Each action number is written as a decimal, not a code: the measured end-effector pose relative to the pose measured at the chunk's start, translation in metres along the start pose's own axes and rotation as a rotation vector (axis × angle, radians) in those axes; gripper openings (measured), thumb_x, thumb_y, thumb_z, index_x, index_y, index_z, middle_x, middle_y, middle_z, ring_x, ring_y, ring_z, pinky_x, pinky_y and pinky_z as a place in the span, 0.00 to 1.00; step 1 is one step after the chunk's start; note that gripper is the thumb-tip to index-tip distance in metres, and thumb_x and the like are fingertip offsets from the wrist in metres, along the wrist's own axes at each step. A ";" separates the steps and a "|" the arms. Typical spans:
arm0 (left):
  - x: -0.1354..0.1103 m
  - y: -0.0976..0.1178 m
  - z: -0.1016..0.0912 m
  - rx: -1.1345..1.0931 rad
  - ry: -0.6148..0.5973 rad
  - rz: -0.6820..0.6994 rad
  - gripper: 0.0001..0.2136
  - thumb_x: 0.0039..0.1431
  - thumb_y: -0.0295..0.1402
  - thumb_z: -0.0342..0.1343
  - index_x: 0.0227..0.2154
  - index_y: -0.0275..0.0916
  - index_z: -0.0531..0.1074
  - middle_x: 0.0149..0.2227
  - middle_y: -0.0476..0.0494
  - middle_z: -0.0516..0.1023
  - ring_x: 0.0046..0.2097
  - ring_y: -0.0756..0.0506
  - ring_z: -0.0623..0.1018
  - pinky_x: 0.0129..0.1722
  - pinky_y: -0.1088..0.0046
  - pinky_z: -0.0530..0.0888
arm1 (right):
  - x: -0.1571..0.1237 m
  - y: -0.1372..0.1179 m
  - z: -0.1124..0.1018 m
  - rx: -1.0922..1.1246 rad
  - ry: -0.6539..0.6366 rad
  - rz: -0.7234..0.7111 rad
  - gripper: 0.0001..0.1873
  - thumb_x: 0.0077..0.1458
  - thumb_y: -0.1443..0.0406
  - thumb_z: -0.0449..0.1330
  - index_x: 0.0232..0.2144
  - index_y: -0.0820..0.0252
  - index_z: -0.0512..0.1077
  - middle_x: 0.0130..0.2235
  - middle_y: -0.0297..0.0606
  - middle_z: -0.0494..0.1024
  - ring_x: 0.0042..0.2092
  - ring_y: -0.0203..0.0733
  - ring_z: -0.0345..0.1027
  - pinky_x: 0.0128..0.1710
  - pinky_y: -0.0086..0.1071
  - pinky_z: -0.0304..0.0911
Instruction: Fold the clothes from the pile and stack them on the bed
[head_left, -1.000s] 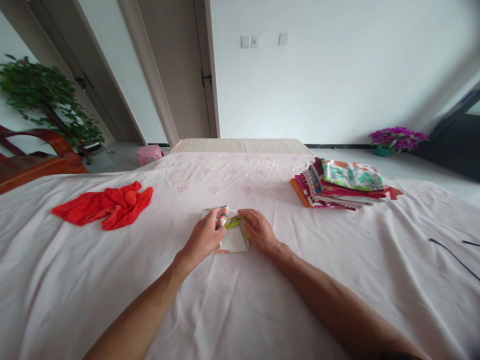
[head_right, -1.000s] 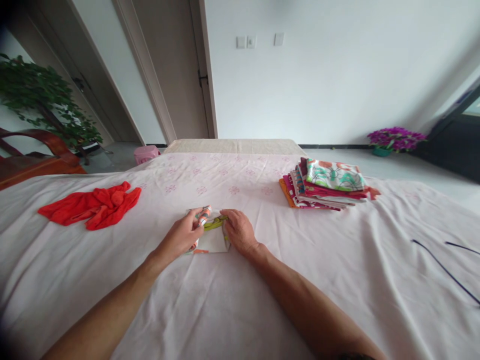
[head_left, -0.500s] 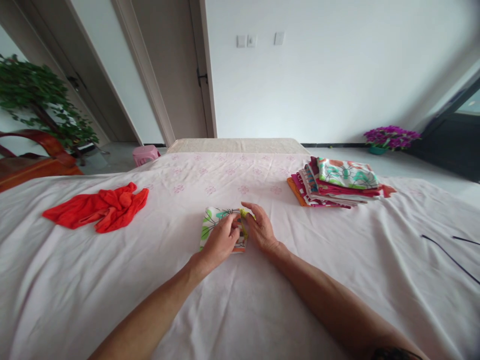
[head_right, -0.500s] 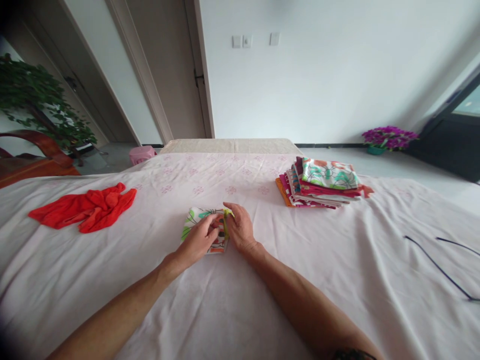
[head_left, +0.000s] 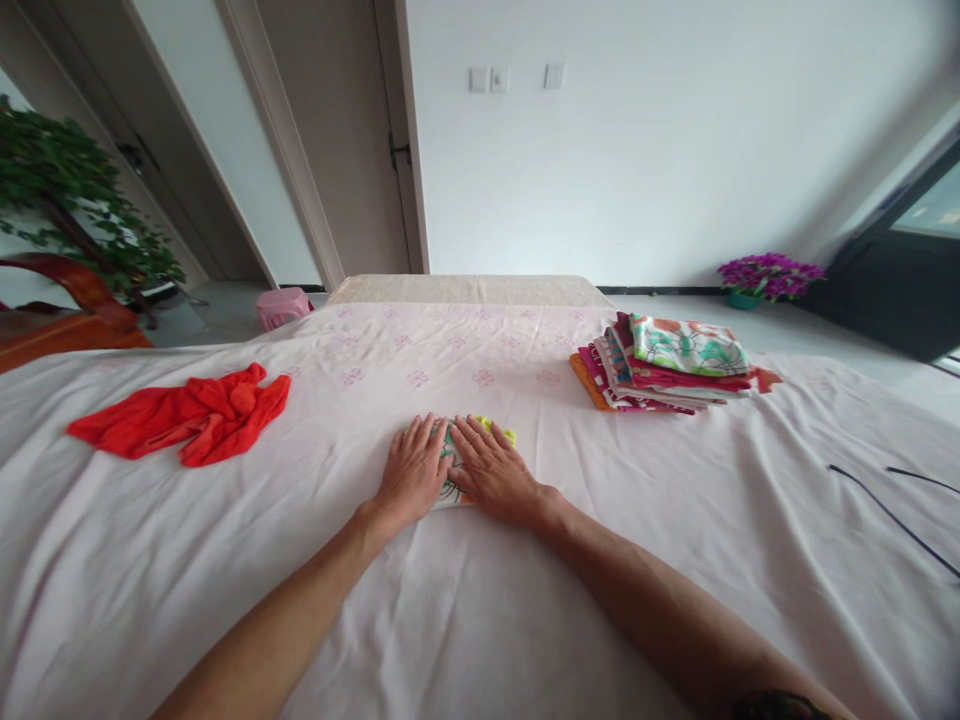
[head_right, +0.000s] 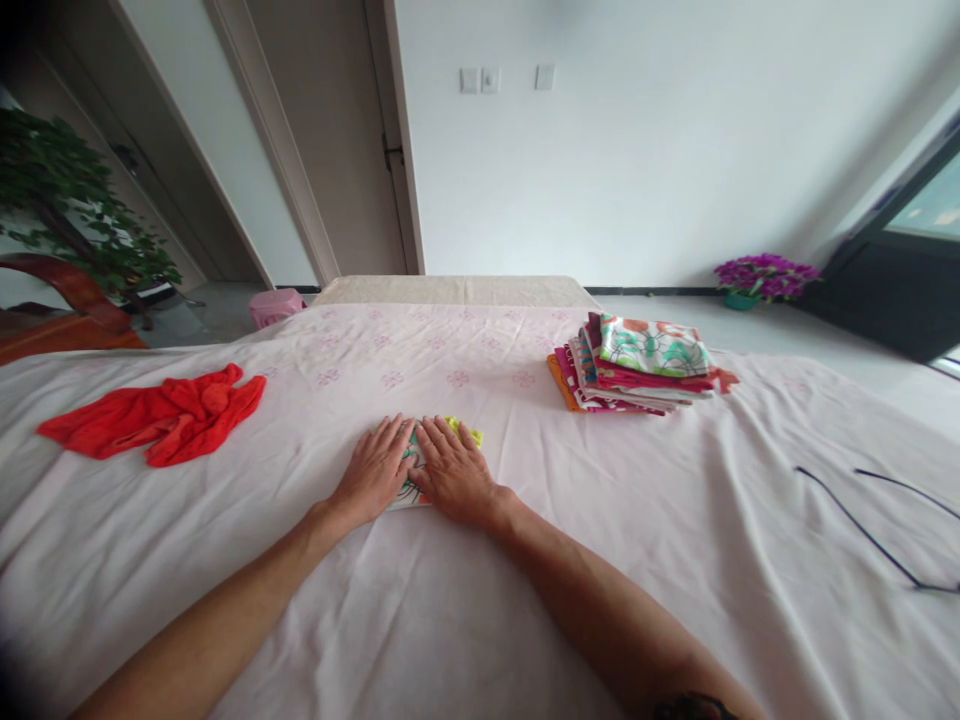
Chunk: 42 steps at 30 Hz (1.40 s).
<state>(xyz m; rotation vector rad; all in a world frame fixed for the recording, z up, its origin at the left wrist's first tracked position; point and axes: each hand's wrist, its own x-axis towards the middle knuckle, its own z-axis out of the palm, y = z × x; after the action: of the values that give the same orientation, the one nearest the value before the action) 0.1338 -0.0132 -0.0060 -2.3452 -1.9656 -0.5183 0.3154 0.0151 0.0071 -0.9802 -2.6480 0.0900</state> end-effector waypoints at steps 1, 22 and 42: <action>-0.001 -0.003 0.000 -0.007 -0.003 0.011 0.26 0.68 0.38 0.43 0.66 0.36 0.58 0.68 0.30 0.58 0.69 0.33 0.57 0.64 0.46 0.57 | 0.000 0.001 0.001 0.005 -0.003 0.001 0.31 0.68 0.55 0.48 0.68 0.63 0.55 0.70 0.47 0.52 0.71 0.52 0.41 0.69 0.50 0.39; -0.032 -0.069 0.001 -0.059 0.218 -0.134 0.21 0.66 0.39 0.46 0.57 0.33 0.68 0.60 0.31 0.70 0.63 0.36 0.67 0.63 0.52 0.63 | 0.052 0.019 -0.043 0.338 -0.305 0.601 0.17 0.49 0.56 0.61 0.40 0.58 0.70 0.41 0.40 0.80 0.39 0.45 0.73 0.30 0.29 0.57; -0.034 -0.076 0.006 -0.023 0.177 -0.057 0.20 0.64 0.36 0.48 0.56 0.36 0.70 0.61 0.34 0.70 0.63 0.36 0.68 0.63 0.53 0.64 | 0.017 0.016 -0.050 1.493 0.162 0.639 0.20 0.39 0.62 0.69 0.35 0.60 0.69 0.30 0.33 0.76 0.29 0.37 0.72 0.28 0.29 0.69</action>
<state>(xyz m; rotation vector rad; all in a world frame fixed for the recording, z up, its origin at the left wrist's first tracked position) 0.0574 -0.0294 -0.0353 -2.1763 -1.9610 -0.7287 0.3290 0.0362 0.0563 -1.0049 -1.2787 1.6705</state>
